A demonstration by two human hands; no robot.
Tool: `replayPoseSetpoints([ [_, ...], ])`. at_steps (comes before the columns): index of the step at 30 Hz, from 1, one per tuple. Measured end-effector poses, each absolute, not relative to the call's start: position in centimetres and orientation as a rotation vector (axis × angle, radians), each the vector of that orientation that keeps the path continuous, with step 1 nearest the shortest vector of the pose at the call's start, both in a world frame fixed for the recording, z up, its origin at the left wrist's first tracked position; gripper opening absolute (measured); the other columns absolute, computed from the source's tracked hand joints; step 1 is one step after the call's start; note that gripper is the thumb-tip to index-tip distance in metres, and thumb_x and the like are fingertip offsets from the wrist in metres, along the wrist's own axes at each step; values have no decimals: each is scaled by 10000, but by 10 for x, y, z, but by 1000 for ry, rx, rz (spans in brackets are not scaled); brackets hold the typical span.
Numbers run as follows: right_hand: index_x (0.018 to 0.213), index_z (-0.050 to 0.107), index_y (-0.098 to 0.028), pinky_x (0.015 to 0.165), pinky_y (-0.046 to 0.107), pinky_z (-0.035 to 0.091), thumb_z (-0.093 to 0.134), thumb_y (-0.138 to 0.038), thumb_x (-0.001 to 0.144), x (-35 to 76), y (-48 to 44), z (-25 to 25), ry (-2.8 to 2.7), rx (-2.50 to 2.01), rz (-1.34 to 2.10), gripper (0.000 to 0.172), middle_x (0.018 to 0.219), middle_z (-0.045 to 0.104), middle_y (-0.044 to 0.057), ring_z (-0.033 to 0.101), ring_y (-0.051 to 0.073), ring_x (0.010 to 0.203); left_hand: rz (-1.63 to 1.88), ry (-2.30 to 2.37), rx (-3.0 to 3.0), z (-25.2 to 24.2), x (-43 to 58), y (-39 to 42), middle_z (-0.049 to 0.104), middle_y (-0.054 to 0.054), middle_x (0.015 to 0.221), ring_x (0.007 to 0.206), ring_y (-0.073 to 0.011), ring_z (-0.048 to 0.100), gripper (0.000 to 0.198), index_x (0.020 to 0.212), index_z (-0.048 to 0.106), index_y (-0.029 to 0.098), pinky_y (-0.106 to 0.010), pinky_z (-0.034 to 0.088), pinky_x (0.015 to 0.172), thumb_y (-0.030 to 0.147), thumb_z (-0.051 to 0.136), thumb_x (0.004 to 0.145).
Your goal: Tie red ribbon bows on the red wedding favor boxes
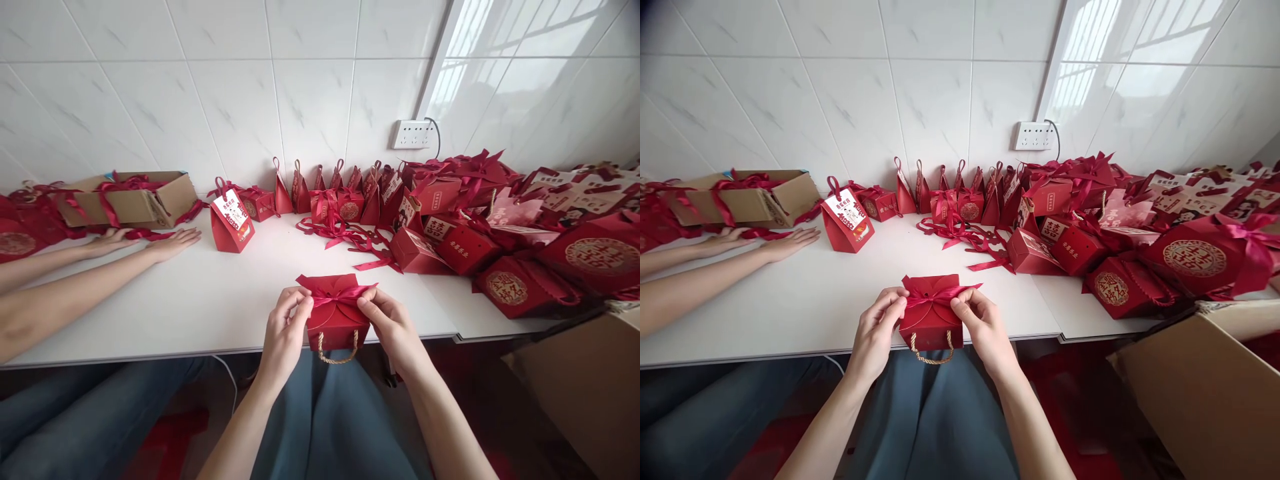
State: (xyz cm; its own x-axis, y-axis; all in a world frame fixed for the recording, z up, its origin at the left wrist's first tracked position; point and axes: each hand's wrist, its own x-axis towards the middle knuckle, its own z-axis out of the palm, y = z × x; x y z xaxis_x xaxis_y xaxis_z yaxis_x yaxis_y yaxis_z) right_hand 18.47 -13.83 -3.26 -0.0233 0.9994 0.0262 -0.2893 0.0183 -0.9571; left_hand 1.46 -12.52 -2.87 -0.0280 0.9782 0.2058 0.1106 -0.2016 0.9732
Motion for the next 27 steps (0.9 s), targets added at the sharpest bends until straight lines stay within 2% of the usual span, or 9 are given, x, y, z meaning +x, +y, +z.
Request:
replayPoseSetpoints([
  [4,689,482,-184,599,220,320,662,-402,776,182,-136,-39,-879,-874,1411,296,662,484,-35,401,95,615,1431,1212,1323,-42,16,-122,450,0,740,605,-107,417,326,574,391,187,-234,367,551,363,540,804],
  [8,696,473,-190,592,227,315,641,-444,778,181,-135,-39,-926,-949,1336,316,676,483,-34,401,103,624,1404,1197,1268,-47,18,-120,436,6,710,609,-116,415,329,573,358,195,-243,364,570,376,520,795],
  [15,591,377,-198,528,246,238,570,-600,757,182,-125,-28,-1196,-1279,1101,477,565,333,-56,289,99,560,1245,1257,1357,-32,16,-113,325,38,581,553,-117,327,372,576,306,206,-245,276,519,446,479,801],
  [18,597,398,-197,518,248,229,589,-619,729,181,-123,-28,-1215,-1271,1086,481,565,358,-54,297,99,557,1206,1271,1434,-28,14,-113,270,47,570,552,-110,284,412,578,268,203,-242,249,523,455,491,816],
  [27,606,407,-189,539,234,269,662,-572,698,180,-122,-33,-1078,-1059,1243,469,586,423,-50,341,93,560,1285,1168,1351,-43,15,-113,263,48,592,570,-105,264,407,602,262,202,-228,262,534,448,493,829],
])
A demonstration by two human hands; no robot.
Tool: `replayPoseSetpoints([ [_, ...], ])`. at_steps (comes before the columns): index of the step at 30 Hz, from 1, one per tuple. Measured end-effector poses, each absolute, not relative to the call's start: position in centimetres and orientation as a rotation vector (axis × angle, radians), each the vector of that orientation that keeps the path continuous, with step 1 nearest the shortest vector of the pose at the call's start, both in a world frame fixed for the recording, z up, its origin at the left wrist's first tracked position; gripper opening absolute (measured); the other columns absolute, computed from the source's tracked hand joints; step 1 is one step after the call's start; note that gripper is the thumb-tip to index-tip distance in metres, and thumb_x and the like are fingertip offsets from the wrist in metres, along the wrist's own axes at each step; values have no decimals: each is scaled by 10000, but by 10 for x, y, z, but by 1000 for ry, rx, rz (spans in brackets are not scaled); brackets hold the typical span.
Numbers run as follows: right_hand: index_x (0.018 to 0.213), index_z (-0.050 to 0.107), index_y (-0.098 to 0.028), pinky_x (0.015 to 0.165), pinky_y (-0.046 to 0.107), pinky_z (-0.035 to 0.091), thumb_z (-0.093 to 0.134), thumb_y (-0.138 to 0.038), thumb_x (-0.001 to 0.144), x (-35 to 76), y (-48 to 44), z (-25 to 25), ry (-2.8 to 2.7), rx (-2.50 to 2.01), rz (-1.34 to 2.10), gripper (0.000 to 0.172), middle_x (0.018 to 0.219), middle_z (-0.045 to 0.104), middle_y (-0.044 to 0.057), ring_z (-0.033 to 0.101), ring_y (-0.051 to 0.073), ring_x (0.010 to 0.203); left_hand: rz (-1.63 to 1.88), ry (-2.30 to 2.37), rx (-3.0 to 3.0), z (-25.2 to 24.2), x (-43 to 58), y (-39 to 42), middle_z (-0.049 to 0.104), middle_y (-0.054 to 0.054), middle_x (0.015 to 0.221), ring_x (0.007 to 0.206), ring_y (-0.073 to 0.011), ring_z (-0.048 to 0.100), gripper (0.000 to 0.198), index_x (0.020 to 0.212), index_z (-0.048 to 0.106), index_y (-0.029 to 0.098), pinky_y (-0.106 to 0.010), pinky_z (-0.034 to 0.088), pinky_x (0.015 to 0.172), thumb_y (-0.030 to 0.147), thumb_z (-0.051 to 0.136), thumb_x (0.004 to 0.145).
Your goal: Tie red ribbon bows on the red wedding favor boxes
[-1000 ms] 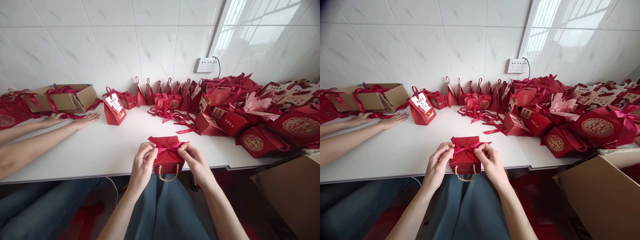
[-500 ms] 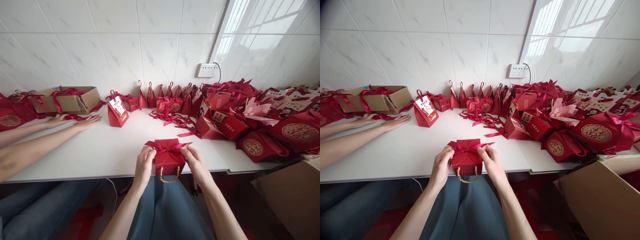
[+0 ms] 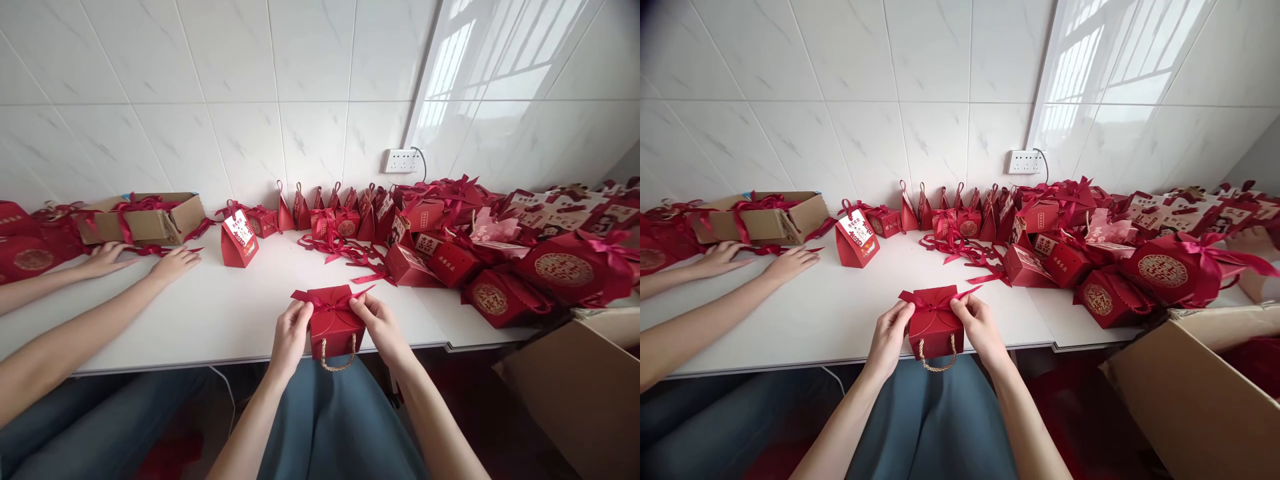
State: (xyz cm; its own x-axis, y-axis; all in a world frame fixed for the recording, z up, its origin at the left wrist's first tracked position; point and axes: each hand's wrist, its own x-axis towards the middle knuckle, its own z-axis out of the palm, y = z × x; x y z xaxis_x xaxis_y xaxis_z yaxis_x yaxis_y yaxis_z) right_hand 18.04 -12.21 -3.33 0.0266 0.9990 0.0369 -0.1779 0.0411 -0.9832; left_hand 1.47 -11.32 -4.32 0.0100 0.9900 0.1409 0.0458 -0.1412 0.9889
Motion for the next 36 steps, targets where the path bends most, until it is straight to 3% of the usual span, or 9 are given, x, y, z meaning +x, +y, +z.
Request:
replayPoseSetpoints([
  [11,601,426,-189,530,225,313,732,-505,658,180,-117,-42,-904,-891,1392,443,574,442,-48,365,87,533,1382,1156,1337,-46,22,-114,370,28,646,604,-120,372,312,611,372,201,-229,343,576,401,451,836],
  [19,640,464,-189,526,233,339,665,-538,727,183,-122,-41,-1018,-1014,1282,412,599,442,-39,381,95,546,1303,1105,1199,-49,14,-108,359,51,562,527,-98,361,336,568,358,195,-226,310,511,400,511,785],
  [22,660,498,-187,559,243,387,624,-576,744,188,-120,-40,-983,-1011,1325,417,621,428,-42,396,95,561,1210,1061,1163,-44,5,-101,479,35,613,541,-107,444,312,651,449,187,-221,343,498,461,487,795],
  [26,695,565,-178,665,282,427,660,-572,709,198,-109,-40,-1029,-1119,1226,405,668,514,-17,472,120,639,1170,1093,1312,-37,-5,-86,633,-33,815,750,-156,566,322,835,585,164,-256,434,670,479,543,779],
  [30,672,566,-182,719,295,415,660,-562,711,205,-95,-29,-1203,-1101,1112,394,728,584,13,521,152,724,1105,958,1413,-26,-9,-71,663,-69,929,932,-187,573,310,905,636,153,-280,409,847,436,567,798],
  [36,559,481,-186,551,255,309,730,-579,598,200,-77,-10,-1344,-1131,1088,468,566,448,-42,384,102,555,901,811,1444,-8,-1,-55,575,6,675,641,-113,520,270,679,579,151,-238,405,666,398,606,784],
])
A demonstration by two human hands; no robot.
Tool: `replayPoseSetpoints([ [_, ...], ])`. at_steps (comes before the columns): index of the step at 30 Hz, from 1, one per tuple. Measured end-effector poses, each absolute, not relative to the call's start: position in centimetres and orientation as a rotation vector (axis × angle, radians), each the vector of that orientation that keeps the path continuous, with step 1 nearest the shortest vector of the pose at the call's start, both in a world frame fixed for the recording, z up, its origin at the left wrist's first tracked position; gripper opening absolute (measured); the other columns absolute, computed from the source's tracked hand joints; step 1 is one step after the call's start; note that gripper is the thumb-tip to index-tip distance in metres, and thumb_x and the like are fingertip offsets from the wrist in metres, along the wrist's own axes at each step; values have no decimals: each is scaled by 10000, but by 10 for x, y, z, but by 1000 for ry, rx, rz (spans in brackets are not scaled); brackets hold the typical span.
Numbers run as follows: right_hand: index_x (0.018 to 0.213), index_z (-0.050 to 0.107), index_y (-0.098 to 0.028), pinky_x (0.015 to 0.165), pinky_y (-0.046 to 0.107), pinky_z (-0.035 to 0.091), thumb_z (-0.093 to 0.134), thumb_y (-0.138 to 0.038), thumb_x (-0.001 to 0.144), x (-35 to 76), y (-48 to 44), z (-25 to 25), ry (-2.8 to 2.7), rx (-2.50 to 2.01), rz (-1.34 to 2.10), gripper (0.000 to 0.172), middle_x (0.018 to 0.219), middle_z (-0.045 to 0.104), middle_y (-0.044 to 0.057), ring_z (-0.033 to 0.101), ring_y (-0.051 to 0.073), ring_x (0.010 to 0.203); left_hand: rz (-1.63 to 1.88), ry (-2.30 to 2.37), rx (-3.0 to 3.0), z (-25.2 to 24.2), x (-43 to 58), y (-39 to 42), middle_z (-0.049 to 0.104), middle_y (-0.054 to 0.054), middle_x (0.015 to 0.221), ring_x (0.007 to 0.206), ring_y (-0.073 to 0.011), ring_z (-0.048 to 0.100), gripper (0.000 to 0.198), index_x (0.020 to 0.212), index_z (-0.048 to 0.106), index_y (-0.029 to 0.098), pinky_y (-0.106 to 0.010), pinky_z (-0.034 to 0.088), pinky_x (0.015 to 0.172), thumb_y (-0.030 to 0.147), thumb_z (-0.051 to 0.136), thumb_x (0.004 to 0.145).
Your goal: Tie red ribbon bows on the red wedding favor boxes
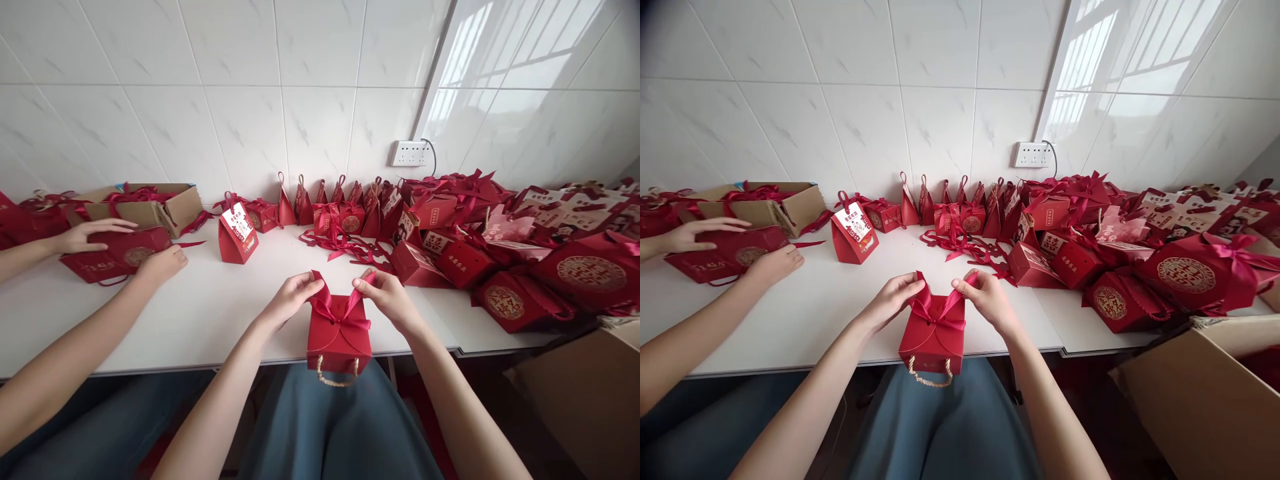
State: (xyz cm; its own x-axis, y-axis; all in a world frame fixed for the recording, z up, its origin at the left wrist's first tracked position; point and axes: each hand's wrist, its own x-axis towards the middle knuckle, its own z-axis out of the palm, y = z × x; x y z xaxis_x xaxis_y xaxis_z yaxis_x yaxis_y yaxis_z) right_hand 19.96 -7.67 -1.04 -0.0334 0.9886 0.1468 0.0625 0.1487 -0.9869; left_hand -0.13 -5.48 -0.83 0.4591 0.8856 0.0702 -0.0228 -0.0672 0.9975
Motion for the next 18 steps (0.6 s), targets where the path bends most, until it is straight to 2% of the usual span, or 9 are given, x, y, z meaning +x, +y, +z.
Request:
replayPoseSetpoints([
  [6,566,495,-171,487,223,251,779,-476,572,194,-61,-13,-1349,-1070,1413,416,508,415,-75,346,66,486,776,821,1373,-12,10,-43,545,17,652,571,-97,481,270,744,594,154,-204,357,543,420,640,735],
  [12,695,610,-167,461,196,322,773,-390,588,195,-46,-39,-1128,-1108,1737,296,595,572,-28,474,72,493,649,908,1182,-29,13,-38,448,51,541,470,-66,387,266,615,523,154,-197,284,479,372,654,693],
  [15,692,612,-172,455,200,337,764,-364,587,200,-45,-47,-1158,-1104,1716,266,590,567,-34,463,69,476,704,1080,1206,-36,6,-33,502,32,593,507,-93,446,211,683,554,160,-212,326,504,347,651,666],
  [18,691,610,-175,485,226,390,737,-426,626,213,-53,-46,-1180,-1234,1465,288,576,544,-34,476,88,499,1011,1309,1340,-34,-10,-43,586,-12,757,682,-149,549,188,799,578,182,-242,400,607,344,603,710],
])
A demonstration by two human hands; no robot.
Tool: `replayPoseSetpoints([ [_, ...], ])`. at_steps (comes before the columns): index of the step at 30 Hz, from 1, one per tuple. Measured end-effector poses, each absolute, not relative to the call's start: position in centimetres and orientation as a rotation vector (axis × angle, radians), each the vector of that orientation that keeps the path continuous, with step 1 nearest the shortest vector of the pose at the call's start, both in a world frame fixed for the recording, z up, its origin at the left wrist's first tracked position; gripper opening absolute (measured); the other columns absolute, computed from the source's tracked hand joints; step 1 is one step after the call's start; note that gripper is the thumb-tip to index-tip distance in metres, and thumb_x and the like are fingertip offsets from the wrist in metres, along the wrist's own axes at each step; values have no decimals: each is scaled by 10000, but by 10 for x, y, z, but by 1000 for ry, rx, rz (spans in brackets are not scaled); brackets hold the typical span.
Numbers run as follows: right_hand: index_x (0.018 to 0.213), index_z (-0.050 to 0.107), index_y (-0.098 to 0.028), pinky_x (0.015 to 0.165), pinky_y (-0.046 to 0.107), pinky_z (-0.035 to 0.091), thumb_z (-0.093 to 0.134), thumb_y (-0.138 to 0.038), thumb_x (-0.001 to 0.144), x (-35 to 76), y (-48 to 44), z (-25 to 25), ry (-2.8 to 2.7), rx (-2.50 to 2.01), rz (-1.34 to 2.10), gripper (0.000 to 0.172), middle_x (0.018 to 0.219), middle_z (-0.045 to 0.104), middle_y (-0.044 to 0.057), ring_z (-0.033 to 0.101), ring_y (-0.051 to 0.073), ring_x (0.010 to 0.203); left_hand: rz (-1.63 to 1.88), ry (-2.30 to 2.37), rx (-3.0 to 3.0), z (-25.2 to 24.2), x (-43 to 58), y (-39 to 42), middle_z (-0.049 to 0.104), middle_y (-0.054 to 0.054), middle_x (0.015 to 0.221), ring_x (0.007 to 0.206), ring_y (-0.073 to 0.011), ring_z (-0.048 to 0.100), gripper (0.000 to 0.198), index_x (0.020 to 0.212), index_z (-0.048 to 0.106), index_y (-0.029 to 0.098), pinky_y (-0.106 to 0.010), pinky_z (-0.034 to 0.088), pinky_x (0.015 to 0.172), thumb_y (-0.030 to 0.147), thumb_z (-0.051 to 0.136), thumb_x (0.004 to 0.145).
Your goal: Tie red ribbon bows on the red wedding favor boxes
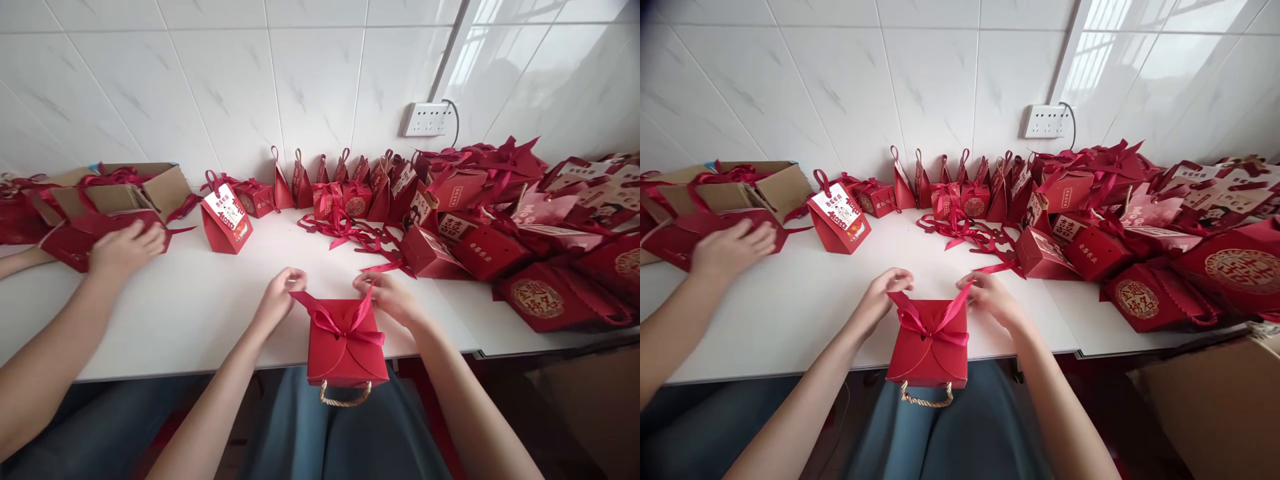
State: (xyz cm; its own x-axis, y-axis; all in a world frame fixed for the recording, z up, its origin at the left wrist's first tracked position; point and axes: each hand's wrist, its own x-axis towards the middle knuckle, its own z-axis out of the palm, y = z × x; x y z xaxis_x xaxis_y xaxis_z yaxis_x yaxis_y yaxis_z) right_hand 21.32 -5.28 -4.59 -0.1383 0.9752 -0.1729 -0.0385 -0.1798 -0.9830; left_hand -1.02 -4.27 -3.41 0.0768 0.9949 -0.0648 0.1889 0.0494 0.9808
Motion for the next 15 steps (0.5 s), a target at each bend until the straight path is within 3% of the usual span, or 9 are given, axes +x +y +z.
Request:
replayPoseSetpoints([
  [3,710,610,-190,601,275,478,691,-493,690,232,-70,-41,-1128,-1313,1135,314,667,581,8,561,149,661,1363,1481,1450,-27,-19,-81,552,-9,793,742,-157,544,153,824,540,211,-253,423,667,361,538,794],
  [6,794,658,-221,792,359,499,621,-516,772,241,-89,-39,-1191,-1189,1080,299,889,647,67,590,229,925,1604,1450,1704,-26,-8,-130,500,-25,819,767,-170,522,109,819,500,228,-275,439,680,333,482,840],
  [9,1028,667,-273,951,438,427,535,-558,824,237,-102,-42,-1314,-1003,1236,375,1195,612,81,511,285,1164,1444,1264,2259,-32,12,-160,513,-98,1043,1017,-270,500,344,1008,546,236,-374,435,840,414,642,729],
  [12,1171,609,-300,999,454,381,464,-588,852,231,-113,-46,-1379,-969,1310,454,1263,585,73,500,286,1195,1288,1279,2523,-37,16,-159,490,-109,1203,1160,-316,440,344,1011,598,257,-424,367,944,361,693,697],
  [15,1163,614,-293,965,429,408,495,-555,853,230,-132,-40,-1408,-1087,1235,423,1175,636,84,568,278,1107,1265,1394,2586,-38,-2,-145,452,-83,1303,1229,-317,411,263,1017,629,286,-462,296,1005,189,575,779],
])
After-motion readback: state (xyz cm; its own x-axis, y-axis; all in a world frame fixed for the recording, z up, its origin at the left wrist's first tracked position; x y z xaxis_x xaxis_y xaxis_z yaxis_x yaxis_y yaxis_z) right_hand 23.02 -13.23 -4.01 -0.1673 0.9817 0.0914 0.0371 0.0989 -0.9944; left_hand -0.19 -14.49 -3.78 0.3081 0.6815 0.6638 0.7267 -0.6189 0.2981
